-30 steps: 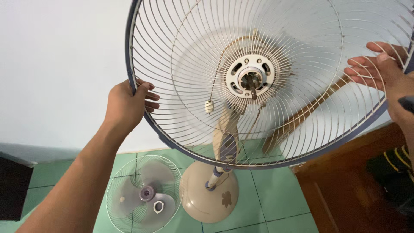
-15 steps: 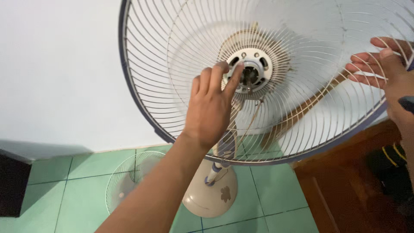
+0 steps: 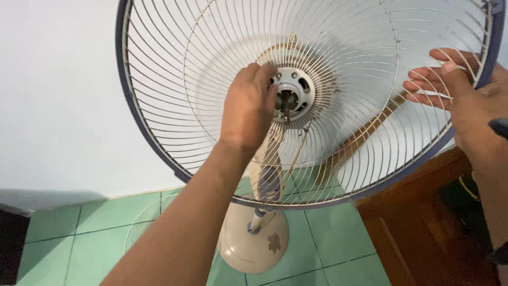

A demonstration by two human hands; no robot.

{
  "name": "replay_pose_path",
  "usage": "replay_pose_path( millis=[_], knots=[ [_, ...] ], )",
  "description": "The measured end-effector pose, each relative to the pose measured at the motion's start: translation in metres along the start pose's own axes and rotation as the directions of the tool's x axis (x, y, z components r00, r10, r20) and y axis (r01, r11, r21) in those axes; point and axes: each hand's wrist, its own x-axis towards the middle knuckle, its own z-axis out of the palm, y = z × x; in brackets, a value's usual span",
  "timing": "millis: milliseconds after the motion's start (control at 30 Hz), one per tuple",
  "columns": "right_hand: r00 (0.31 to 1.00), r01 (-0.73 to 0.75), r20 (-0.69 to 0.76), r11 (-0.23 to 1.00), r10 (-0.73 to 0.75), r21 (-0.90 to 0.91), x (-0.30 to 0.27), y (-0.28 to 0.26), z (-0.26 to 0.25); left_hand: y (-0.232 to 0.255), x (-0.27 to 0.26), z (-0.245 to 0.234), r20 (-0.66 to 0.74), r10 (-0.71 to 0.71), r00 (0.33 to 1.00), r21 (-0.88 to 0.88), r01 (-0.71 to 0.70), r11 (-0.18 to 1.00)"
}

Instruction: The person disassembles a standing electric fan by hand. They remove the front grille, unscrew the central nut to detach the fan blades, and then remove the rear grille, placing the components on the floor.

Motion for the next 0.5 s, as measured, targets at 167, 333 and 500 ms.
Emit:
replay_pose_path(
  millis=[167,333,500],
  knots=[
    [1.0,0.01,0.015,1.0,-0.011,0.025,-0.001,0.002,-0.002,-0.003,0.019,0.002,0.083,-0.138,0.987,0.018,0.137,0.99],
    [0.998,0.054,0.018,0.999,-0.054,-0.01,-0.003,0.001,-0.005,-0.005,0.021,0.008,0.119,-0.096,0.988,0.065,0.089,0.994],
    [0.999,0.003,0.033,0.999,-0.004,0.034,-0.003,0.007,-0.008,-0.003,0.019,0.018,0.108,-0.11,0.988,0.109,0.099,0.989]
  ],
)
